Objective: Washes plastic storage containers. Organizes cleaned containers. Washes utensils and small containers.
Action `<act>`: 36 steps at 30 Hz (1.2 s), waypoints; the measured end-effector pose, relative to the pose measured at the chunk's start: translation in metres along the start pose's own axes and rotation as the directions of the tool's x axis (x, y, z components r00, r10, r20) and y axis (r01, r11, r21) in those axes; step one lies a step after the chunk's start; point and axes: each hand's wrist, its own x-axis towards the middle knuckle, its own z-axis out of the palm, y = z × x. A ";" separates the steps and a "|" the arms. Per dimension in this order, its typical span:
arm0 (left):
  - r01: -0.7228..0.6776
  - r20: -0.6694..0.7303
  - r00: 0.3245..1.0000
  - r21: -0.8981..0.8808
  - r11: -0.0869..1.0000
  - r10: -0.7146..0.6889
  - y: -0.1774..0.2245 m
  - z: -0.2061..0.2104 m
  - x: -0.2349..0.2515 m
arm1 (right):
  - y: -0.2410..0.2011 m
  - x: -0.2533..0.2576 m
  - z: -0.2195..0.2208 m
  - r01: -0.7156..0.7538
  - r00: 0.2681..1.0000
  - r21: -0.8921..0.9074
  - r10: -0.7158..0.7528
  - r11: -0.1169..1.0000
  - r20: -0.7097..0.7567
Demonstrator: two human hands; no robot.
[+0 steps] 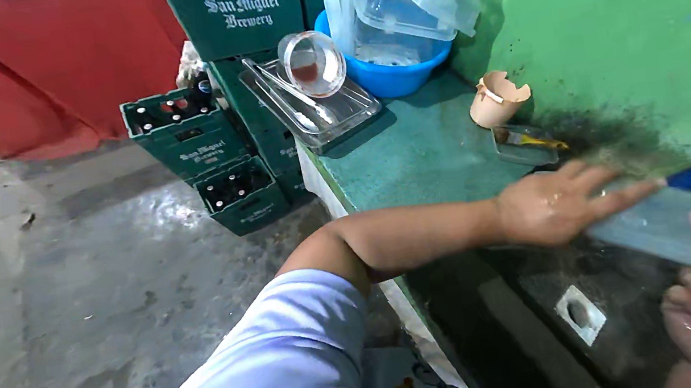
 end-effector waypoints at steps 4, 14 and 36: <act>-0.126 -0.047 0.991 -0.074 0.989 0.123 -0.012 0.002 -0.026 | 0.004 -0.002 0.044 -0.019 0.968 -0.057 0.004 0.998 -0.251; 0.056 0.073 0.996 -0.170 0.984 -0.044 -0.130 -0.115 -0.156 | -0.015 0.063 0.100 0.169 0.986 -0.171 -0.165 0.971 0.039; 0.975 0.386 0.169 0.067 0.210 -0.907 -0.294 -0.186 -0.511 | 0.164 0.497 0.318 -0.141 0.920 0.173 0.194 0.975 -0.340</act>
